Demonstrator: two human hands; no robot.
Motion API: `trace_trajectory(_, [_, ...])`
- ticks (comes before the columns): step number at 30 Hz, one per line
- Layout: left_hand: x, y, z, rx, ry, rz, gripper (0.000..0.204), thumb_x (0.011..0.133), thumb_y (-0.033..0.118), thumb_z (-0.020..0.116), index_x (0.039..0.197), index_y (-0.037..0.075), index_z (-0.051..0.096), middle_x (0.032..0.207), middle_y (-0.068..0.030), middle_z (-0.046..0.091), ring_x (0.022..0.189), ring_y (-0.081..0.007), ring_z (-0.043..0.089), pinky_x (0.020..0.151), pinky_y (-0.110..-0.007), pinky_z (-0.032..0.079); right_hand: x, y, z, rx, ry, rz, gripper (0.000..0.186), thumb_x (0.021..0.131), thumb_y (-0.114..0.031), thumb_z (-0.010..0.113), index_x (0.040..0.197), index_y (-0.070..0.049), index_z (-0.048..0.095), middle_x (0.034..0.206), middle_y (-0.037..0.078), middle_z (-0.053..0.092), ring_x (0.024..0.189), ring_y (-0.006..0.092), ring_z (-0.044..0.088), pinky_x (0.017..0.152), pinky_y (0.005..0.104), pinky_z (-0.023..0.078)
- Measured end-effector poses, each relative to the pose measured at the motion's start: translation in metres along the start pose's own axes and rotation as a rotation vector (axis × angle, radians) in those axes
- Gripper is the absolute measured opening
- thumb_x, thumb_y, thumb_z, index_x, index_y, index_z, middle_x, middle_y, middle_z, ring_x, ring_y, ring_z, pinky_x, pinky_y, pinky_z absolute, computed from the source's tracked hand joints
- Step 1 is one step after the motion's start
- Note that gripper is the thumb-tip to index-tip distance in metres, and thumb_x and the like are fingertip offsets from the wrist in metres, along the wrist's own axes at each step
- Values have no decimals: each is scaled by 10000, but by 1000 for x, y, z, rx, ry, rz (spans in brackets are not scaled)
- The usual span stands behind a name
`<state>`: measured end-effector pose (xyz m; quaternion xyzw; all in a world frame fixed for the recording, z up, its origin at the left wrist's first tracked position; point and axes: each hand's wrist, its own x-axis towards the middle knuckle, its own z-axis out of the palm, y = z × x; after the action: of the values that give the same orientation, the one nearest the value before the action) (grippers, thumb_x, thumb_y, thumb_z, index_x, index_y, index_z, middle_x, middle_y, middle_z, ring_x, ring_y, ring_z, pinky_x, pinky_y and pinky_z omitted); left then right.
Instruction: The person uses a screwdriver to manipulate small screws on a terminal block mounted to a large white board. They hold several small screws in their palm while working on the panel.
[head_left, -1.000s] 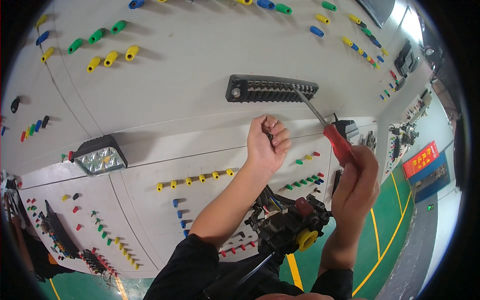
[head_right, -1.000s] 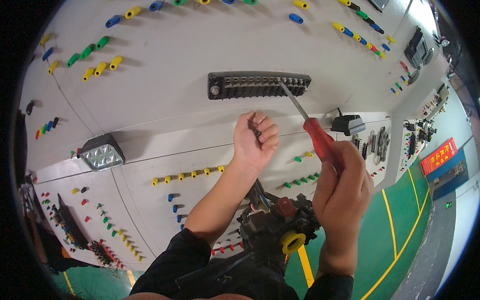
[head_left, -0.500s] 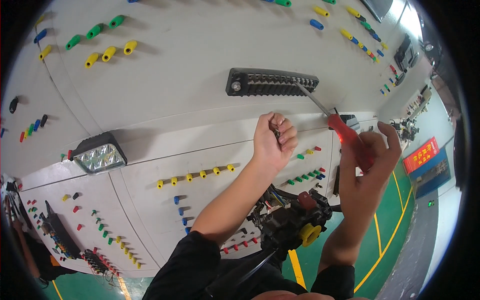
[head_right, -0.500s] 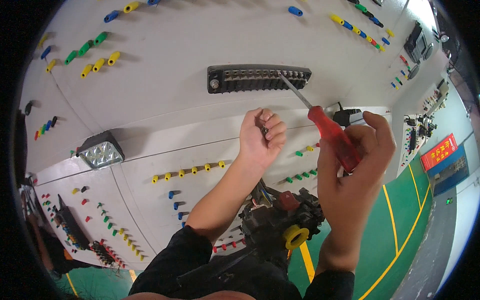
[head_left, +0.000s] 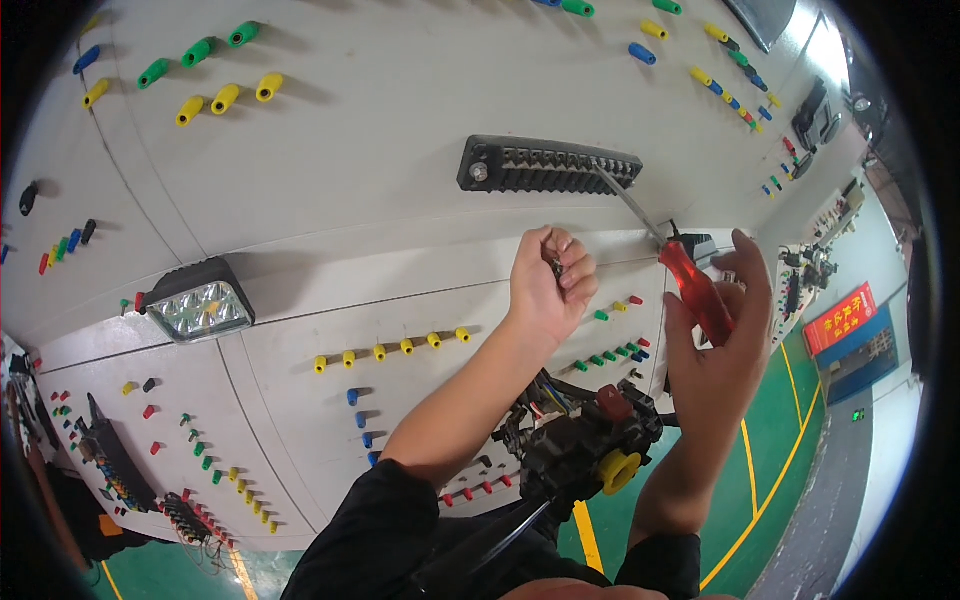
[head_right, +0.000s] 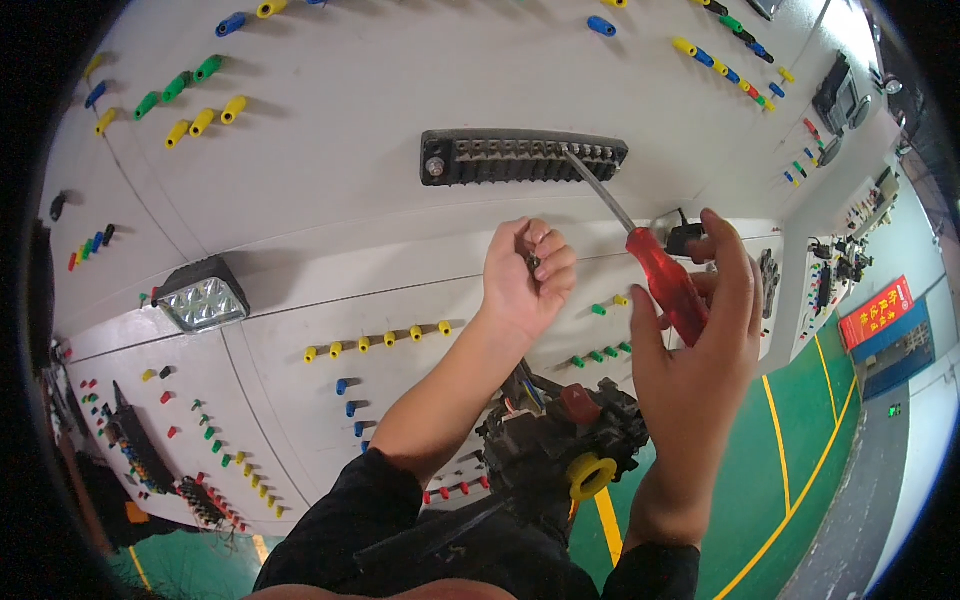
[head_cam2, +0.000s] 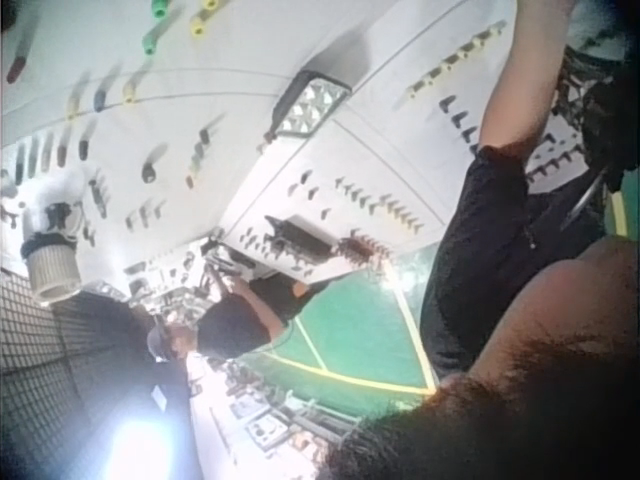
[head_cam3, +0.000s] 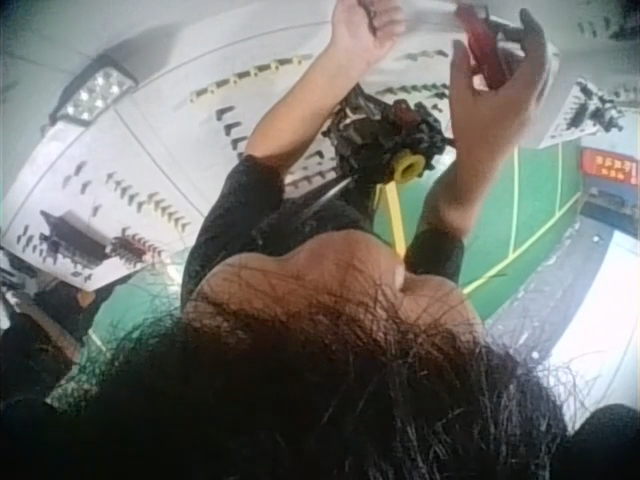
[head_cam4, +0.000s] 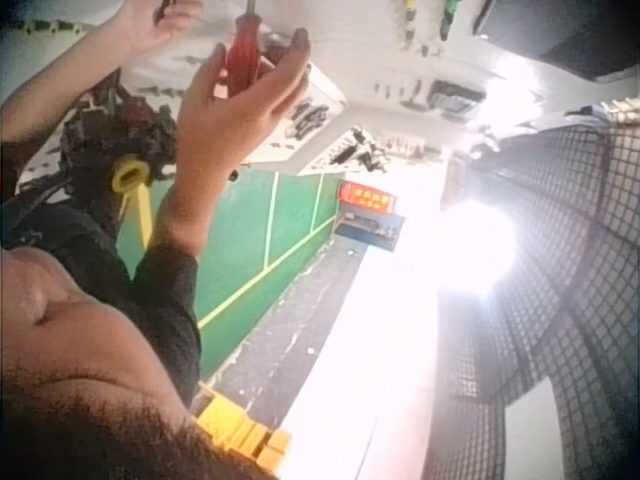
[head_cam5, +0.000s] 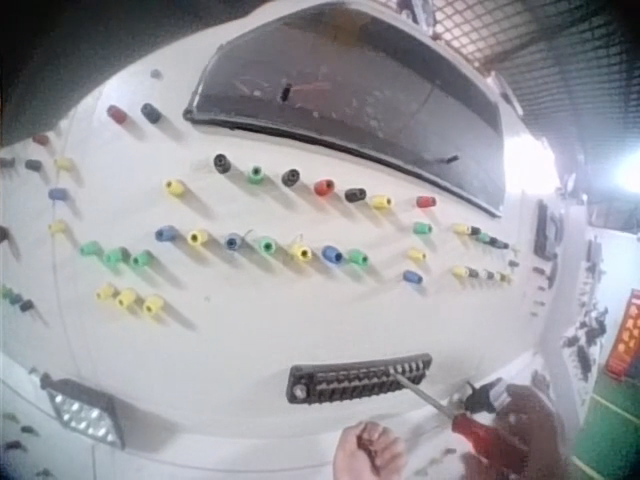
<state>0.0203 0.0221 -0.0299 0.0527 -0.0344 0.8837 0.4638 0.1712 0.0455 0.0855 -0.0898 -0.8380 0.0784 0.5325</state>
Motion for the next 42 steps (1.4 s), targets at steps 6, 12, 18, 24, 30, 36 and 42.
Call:
trace_trajectory(6, [3, -3, 3, 6, 4, 5, 233, 867, 236, 441, 665, 121, 426, 592, 25, 355, 469, -82, 306, 371, -214, 207, 0, -3, -15, -91, -286, 271, 376, 752, -14, 645, 1111, -3, 537, 928, 157, 578, 779, 240, 594, 586, 309, 476])
trace_trajectory(12, [-3, 1, 3, 23, 9, 36, 231, 862, 236, 445, 663, 121, 422, 595, 27, 347, 472, -83, 306, 377, -216, 212, -3, 0, -9, -9, -173, 21, 299, 735, 7, 657, 1010, 10, 541, 990, 146, 564, 864, 264, 579, 640, 307, 482])
trace_trajectory(18, [2, 1, -4, -29, -15, 16, 222, 858, 238, 451, 667, 128, 421, 600, 28, 348, 483, -83, 309, 383, -221, 211, -4, 22, 6, 61, 46, -200, 305, 739, 22, 672, 997, 5, 511, 1040, 169, 528, 853, 256, 551, 702, 294, 479])
trace_trajectory(24, [3, -1, 2, -11, 22, 12, 225, 853, 234, 451, 658, 130, 413, 600, 33, 348, 482, -82, 303, 390, -219, 212, -2, 30, 7, 93, 68, -337, 361, 780, 22, 636, 1090, 24, 451, 1003, 173, 545, 869, 242, 552, 729, 284, 472])
trace_trajectory(30, [2, 0, -1, -10, 26, -1, 217, 847, 225, 451, 654, 132, 415, 596, 31, 353, 480, -82, 303, 391, -218, 207, -19, 7, -9, 138, -174, 344, 359, 819, -16, 564, 1156, 41, 456, 1023, 169, 569, 840, 192, 580, 687, 261, 479])
trace_trajectory(36, [3, -6, -3, 7, 47, 4, 219, 846, 225, 458, 652, 132, 419, 595, 26, 353, 480, -84, 307, 392, -222, 211, -14, 23, 10, 82, 152, -115, 309, 817, -58, 569, 1110, 31, 532, 801, 104, 610, 647, 144, 571, 578, 243, 457])
trace_trajectory(42, [7, -10, -6, 13, 62, 20, 190, 847, 221, 455, 683, 127, 427, 623, 21, 375, 485, -88, 316, 396, -223, 224, -14, 31, -15, 144, -198, 224, 382, 818, -63, 590, 1169, 51, 491, 965, 149, 582, 756, 164, 576, 624, 239, 471])
